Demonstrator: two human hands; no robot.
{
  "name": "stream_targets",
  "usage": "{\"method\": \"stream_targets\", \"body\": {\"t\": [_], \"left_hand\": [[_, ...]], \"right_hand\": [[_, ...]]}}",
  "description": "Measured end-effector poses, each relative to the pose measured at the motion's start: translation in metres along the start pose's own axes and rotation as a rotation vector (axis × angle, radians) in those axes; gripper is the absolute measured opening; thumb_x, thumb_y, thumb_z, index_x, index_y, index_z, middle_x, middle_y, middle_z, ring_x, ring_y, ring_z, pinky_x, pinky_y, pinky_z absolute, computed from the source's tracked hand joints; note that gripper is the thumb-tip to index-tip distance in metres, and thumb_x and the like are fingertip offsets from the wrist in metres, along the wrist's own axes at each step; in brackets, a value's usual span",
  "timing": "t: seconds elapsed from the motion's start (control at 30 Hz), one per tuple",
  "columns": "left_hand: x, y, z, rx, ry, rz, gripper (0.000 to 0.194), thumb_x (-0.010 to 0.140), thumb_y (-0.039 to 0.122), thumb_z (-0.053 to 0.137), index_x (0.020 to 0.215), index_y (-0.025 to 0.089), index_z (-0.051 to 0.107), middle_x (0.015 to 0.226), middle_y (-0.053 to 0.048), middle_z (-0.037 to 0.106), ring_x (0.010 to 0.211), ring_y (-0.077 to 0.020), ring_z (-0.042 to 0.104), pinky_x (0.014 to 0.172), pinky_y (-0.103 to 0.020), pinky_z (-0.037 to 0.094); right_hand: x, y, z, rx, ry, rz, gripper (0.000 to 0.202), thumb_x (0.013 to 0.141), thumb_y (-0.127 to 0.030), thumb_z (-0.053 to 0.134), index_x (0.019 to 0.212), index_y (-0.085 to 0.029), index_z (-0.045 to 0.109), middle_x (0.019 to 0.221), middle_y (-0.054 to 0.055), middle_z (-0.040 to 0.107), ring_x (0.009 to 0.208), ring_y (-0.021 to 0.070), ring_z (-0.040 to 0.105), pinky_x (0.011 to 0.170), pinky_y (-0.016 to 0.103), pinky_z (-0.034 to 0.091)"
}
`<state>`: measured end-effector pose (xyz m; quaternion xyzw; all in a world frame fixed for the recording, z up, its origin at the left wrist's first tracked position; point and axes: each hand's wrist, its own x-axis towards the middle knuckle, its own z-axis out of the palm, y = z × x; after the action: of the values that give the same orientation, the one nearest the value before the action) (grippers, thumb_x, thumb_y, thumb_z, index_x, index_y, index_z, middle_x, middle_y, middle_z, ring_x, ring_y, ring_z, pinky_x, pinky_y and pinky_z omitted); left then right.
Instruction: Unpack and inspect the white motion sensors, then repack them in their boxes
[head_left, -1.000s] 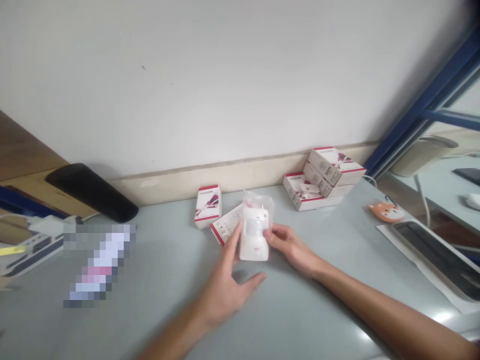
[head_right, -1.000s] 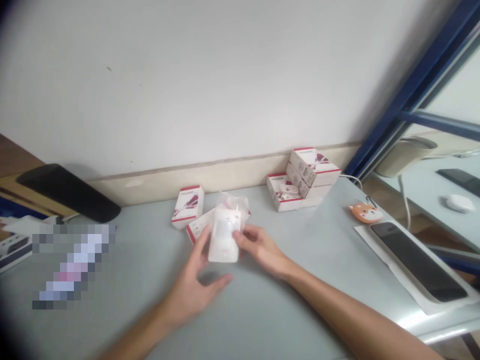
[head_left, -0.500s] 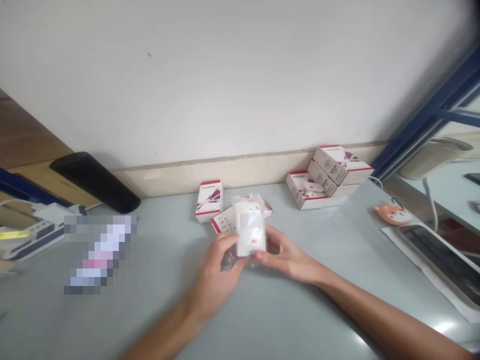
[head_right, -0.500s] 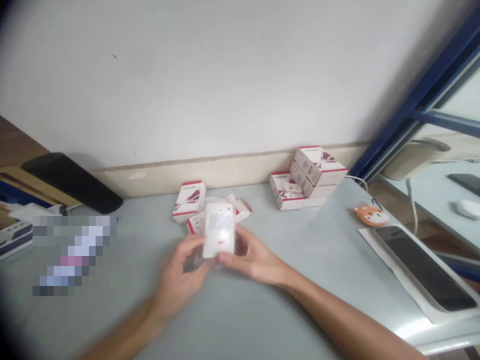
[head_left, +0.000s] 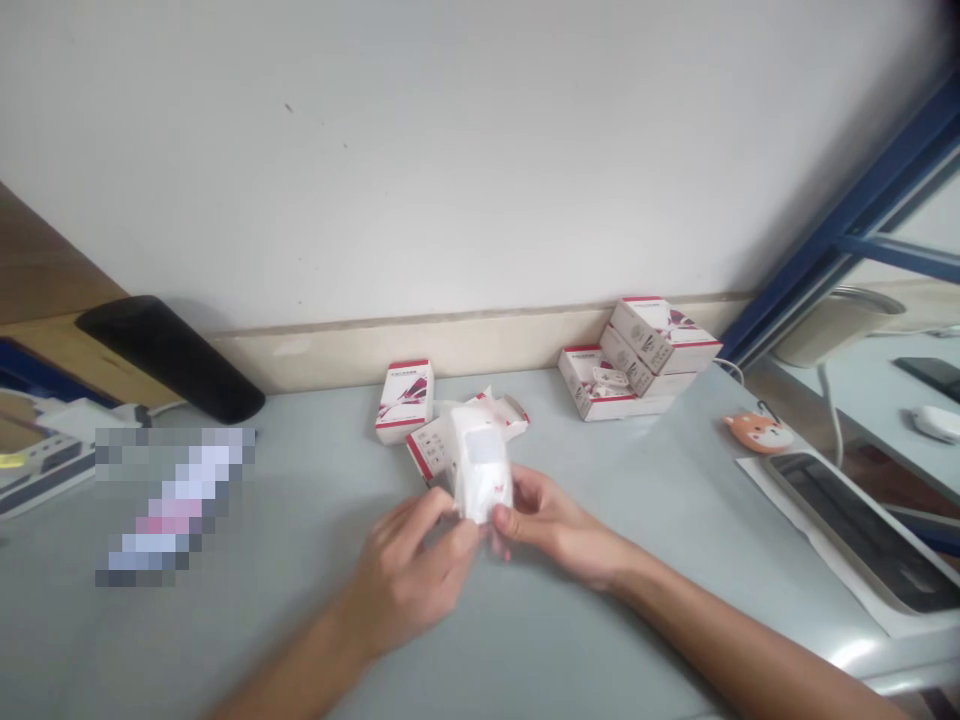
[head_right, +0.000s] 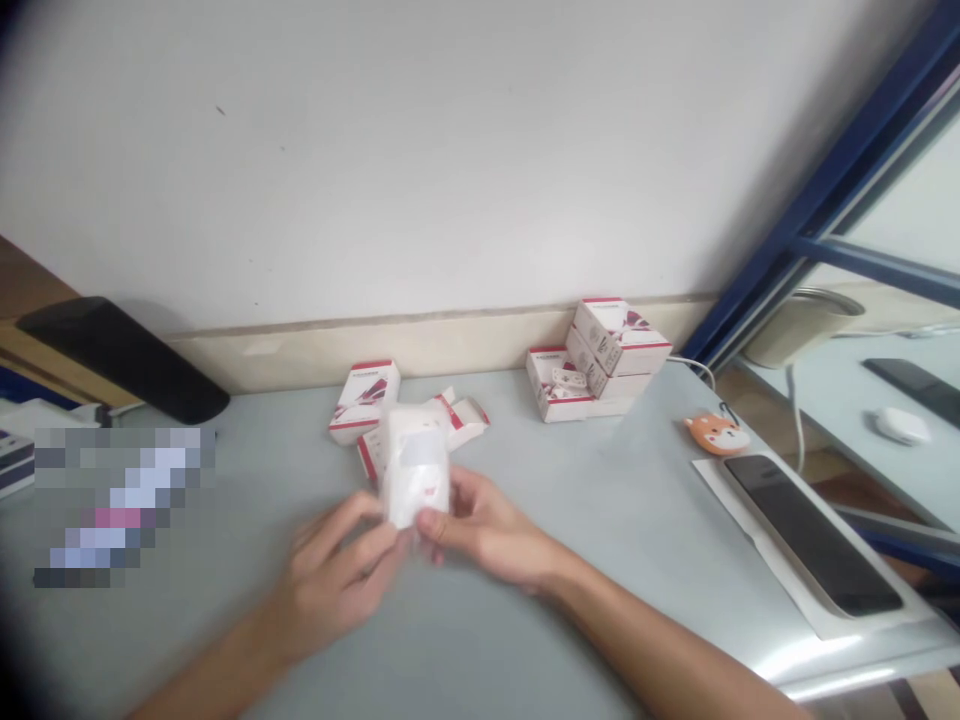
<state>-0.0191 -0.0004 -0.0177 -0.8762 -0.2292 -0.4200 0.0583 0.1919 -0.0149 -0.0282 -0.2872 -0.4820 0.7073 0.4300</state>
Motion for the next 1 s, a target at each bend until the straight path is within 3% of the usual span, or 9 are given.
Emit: {"method": "stream_targets", "body": {"t": [0.1,0.17,0.23,0.33,0.4,0.47,0.6,0.7,1.0], "left_hand": [[-0.001,-0.007,0.001,-0.191,-0.081,-0.074,0.03,0.088,0.006,0.057,0.114,0.02,0.055,0.103,-0.008,0.06,0.082,-0.016,0.062,0.07,-0.029,0.057],[-0.001,-0.013,-0.001,-0.207,-0.058,-0.096,0.041,0.086,0.006,0.055,0.124,0.02,0.052,0.118,-0.013,0.058,0.101,-0.0218,0.064,0.082,-0.037,0.06],[0.0,-0.016,-0.003,-0.064,-0.046,-0.043,0.053,0.082,0.002,0.059,0.13,0.023,0.052,0.136,-0.016,0.053,0.125,-0.0288,0.059,0.098,-0.047,0.058],[0.005,-0.016,-0.009,0.172,-0.152,0.092,0.066,0.078,-0.005,0.06,0.134,0.03,0.057,0.15,-0.012,0.051,0.145,-0.0344,0.045,0.115,-0.056,0.045],[0.009,-0.014,-0.013,0.203,-0.226,0.16,0.07,0.076,-0.009,0.051,0.134,0.028,0.061,0.141,-0.01,0.062,0.14,-0.0314,0.051,0.117,-0.053,0.041],[0.01,-0.015,-0.015,0.167,-0.269,0.185,0.071,0.071,-0.011,0.043,0.131,0.021,0.063,0.124,-0.009,0.071,0.123,-0.0267,0.063,0.112,-0.047,0.045],[0.007,-0.02,-0.014,0.143,-0.293,0.111,0.072,0.066,-0.008,0.042,0.131,0.014,0.063,0.11,-0.009,0.074,0.098,-0.0249,0.068,0.09,-0.04,0.053],[0.004,-0.024,-0.011,0.153,-0.287,0.066,0.075,0.067,-0.007,0.045,0.135,0.017,0.063,0.111,-0.008,0.074,0.094,-0.0244,0.067,0.083,-0.038,0.051],[0.005,-0.022,-0.015,0.16,-0.315,0.046,0.066,0.072,-0.007,0.05,0.131,0.02,0.065,0.12,-0.009,0.072,0.098,-0.0249,0.066,0.085,-0.038,0.051]], "right_hand": [[0.001,-0.003,-0.007,-0.069,0.108,-0.04,0.048,0.089,-0.058,0.079,0.106,-0.016,0.063,0.082,-0.001,0.058,0.068,0.0113,0.05,0.064,0.025,0.045],[0.0,-0.006,-0.012,-0.116,0.118,-0.031,0.047,0.091,-0.057,0.077,0.108,-0.017,0.062,0.082,-0.001,0.056,0.068,0.0109,0.048,0.064,0.025,0.042],[-0.002,-0.009,-0.016,-0.122,0.027,0.023,0.044,0.094,-0.056,0.074,0.109,-0.017,0.063,0.084,-0.001,0.055,0.069,0.0103,0.046,0.064,0.024,0.04],[-0.006,-0.013,-0.021,-0.098,-0.192,0.161,0.039,0.094,-0.053,0.075,0.107,-0.016,0.067,0.084,-0.001,0.055,0.07,0.0097,0.044,0.066,0.024,0.038],[-0.007,-0.014,-0.024,-0.098,-0.294,0.239,0.04,0.091,-0.051,0.078,0.108,-0.016,0.07,0.084,-0.001,0.056,0.07,0.0099,0.046,0.067,0.024,0.039],[-0.006,-0.014,-0.025,-0.106,-0.305,0.278,0.045,0.091,-0.051,0.079,0.12,-0.017,0.071,0.086,0.0,0.059,0.071,0.0107,0.048,0.066,0.024,0.041],[-0.004,-0.013,-0.026,-0.162,-0.063,0.217,0.062,0.092,-0.053,0.077,0.145,-0.024,0.06,0.083,-0.001,0.058,0.07,0.0118,0.048,0.066,0.025,0.042],[-0.001,-0.01,-0.022,-0.195,0.035,0.159,0.055,0.092,-0.056,0.076,0.135,-0.022,0.064,0.078,-0.003,0.054,0.068,0.0112,0.046,0.064,0.024,0.039],[0.002,-0.003,-0.015,-0.196,0.278,0.069,0.047,0.089,-0.059,0.079,0.114,-0.023,0.063,0.072,-0.006,0.05,0.063,0.0108,0.041,0.06,0.025,0.032]]}}
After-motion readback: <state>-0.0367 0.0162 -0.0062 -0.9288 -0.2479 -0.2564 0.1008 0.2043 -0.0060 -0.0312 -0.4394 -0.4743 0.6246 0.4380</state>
